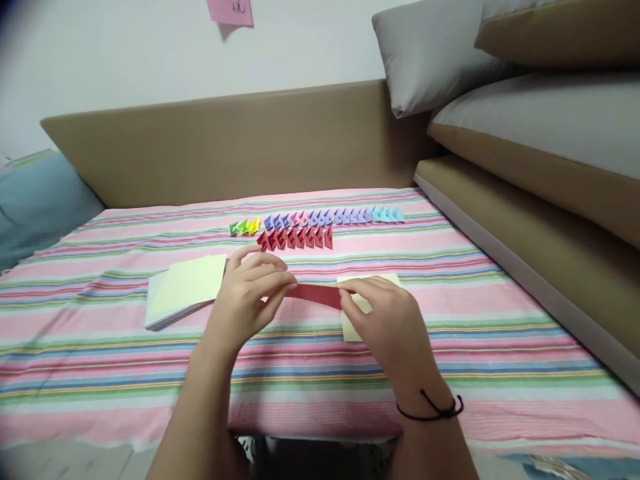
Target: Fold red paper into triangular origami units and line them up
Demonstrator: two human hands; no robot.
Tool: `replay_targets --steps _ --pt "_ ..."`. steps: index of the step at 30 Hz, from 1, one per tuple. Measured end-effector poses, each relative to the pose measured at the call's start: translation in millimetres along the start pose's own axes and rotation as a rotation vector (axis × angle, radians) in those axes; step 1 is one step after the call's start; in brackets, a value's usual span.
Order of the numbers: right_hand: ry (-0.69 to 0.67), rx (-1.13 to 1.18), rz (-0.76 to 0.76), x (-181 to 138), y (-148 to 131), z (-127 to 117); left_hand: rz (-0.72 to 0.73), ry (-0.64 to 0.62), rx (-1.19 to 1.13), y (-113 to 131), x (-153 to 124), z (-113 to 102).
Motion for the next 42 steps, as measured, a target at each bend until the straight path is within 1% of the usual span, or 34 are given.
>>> replay_targets --steps 1,4,6,8,9,10,12,14,16,19,22,24,27,35,42 --pt "0.011 -0.025 0.017 -0.7 7.1 -4.2 -0.018 0.016 0.011 -4.7 -1.8 -6.0" --pt "0.042 -0.066 0.140 -3.7 31.9 -17.9 -0.111 0.087 0.022 -21.8 -8.2 -24.5" --pt "0.025 -0.029 0.243 -5.6 43.5 -20.8 -0.231 0.172 -0.042 -34.7 -12.9 -33.0" --pt "-0.030 0.116 0.351 -7.0 47.8 -13.4 -0.413 0.276 -0.226 -49.6 -19.5 -31.0" --pt "-0.068 0.231 0.395 -7.4 46.2 -5.5 -0.519 0.327 -0.372 -57.1 -23.8 -23.8" --pt "-0.120 0.367 0.430 -7.8 42.1 5.1 -0.632 0.343 -0.546 -63.4 -27.9 -10.0" --pt "-0.249 0.627 0.454 -8.1 27.0 28.9 -0.799 0.357 -0.897 -66.7 -33.3 23.0" --pt "-0.326 0.808 0.490 -9.5 16.1 45.9 -0.908 0.369 -1.133 -63.8 -36.3 49.6" --pt "-0.307 0.896 0.546 -10.8 15.4 52.0 -0.979 0.371 -1.261 -60.0 -38.0 66.1" --pt "-0.258 0.908 0.601 -13.0 21.6 50.7 -1.019 0.313 -1.325 -54.4 -36.8 75.8" --pt "-0.298 0.896 0.573 -13.3 20.3 50.0 -1.008 0.204 -1.362 -47.4 -32.7 79.2" --pt "-0.331 0.887 0.537 -12.5 16.8 50.5 -1.008 0.168 -1.378 -44.8 -31.8 80.3" --pt "-0.330 0.877 0.530 -11.7 15.5 51.1 -1.009 0.180 -1.366 -45.1 -32.4 78.8" --pt "-0.244 0.853 0.543 -9.9 20.4 46.2 -0.985 0.149 -1.407 -43.2 -30.8 77.6" --pt "-0.179 0.854 0.566 -11.0 24.5 42.7 -0.983 0.146 -1.378 -43.6 -30.4 75.1"
Point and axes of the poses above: each hand's wrist, its own x-axis towards the middle knuckle, its own z-axis out of the palm, y = z × x, the point moved 9 cm from there along x, towards the middle knuckle, and after that the axes turned 9 degrees about -x, right-handed, at the moved point
